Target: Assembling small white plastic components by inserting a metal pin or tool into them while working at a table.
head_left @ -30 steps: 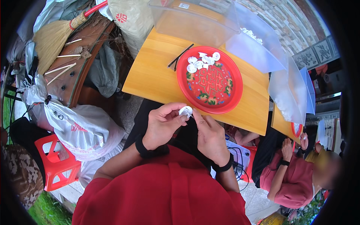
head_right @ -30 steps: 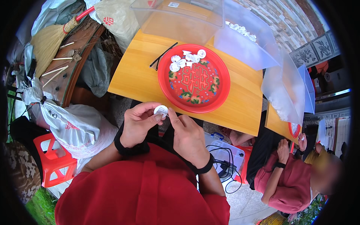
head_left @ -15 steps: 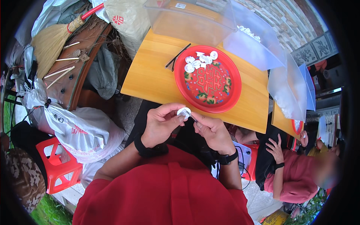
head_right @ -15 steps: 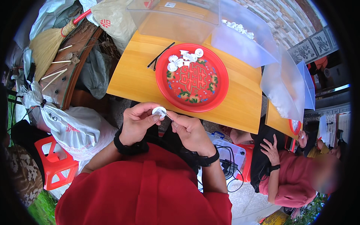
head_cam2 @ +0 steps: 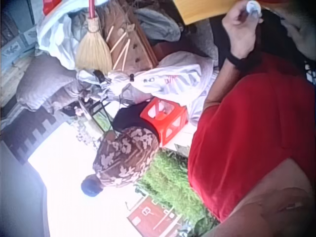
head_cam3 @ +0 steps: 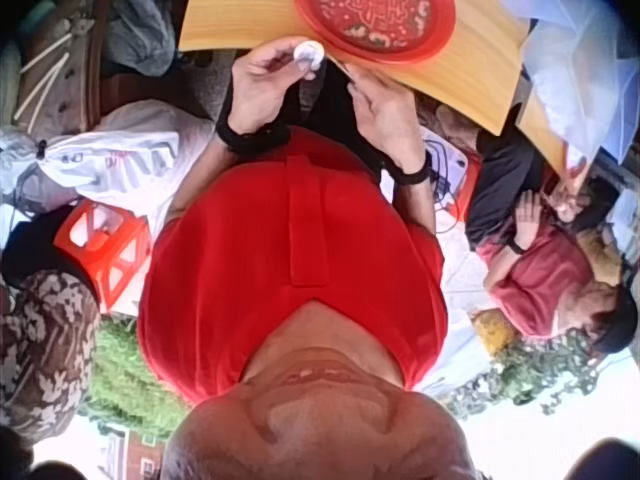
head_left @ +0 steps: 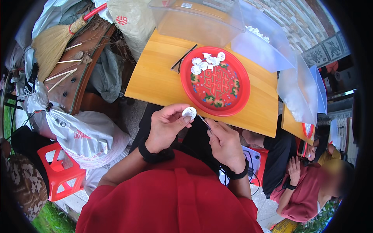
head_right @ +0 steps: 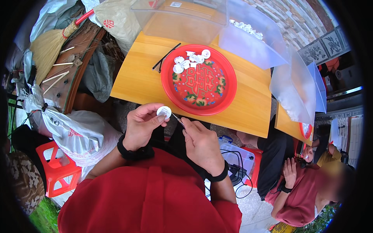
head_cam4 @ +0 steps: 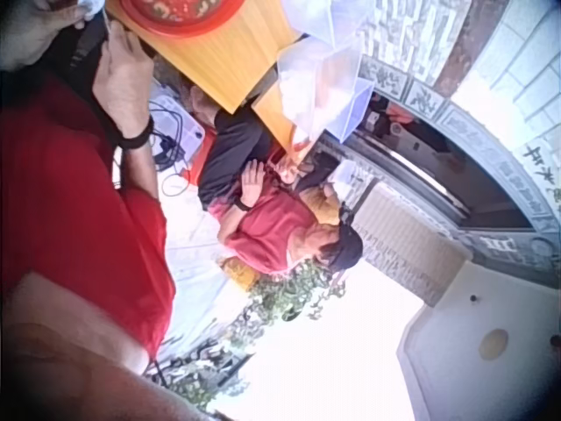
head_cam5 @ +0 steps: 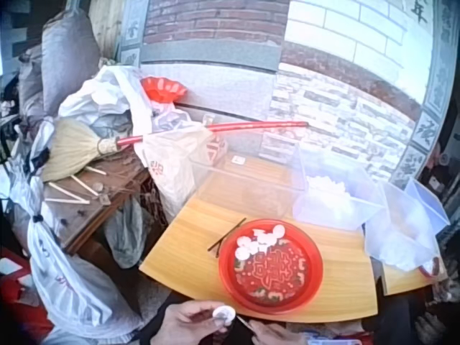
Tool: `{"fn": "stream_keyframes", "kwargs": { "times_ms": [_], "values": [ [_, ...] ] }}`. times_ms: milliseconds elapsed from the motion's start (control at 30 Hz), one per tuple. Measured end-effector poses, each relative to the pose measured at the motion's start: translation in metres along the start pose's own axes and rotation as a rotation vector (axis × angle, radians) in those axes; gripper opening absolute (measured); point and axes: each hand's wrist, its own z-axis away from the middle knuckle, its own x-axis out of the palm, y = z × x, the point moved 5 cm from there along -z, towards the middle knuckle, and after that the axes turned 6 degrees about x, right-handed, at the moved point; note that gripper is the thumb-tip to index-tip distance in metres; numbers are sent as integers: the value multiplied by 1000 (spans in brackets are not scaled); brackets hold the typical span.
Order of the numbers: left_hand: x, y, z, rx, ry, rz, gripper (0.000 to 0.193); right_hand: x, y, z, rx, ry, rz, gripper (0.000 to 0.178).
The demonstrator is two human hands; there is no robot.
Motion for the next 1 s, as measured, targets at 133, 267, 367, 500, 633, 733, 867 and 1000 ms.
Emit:
{"fn": "stream_keyframes", "kwargs": {
  "times_ms": [133, 267, 367, 500, 633, 733, 867, 1000],
  "values": [
    [3, 2, 2, 2, -10, -41, 28, 0, -5, 1, -32, 40, 58, 32],
    [3, 0, 2, -5, -17, -59, 28, 1, -5, 0, -35, 44, 67, 32],
    [2, -1, 3, 1, -21, -46, 28, 2, -6, 1, -34, 34, 88, 32],
    [4, -1, 3, -18, -26, -61, 28, 4, -6, 2, -45, 57, 99, 32],
    [4, -1, 4, -16, -21, -75, 29, 6, -4, 2, -152, 117, 127, 31],
    [5, -1, 3, -8, -23, -88, 29, 7, -4, 2, -150, 120, 128, 31],
    [6, 0, 4, 0, -27, -128, 29, 8, -8, 2, -169, 121, 138, 30],
    [5, -3, 6, 1, -35, -181, 30, 11, -11, 2, -203, 111, 239, 34]
  ]
}}
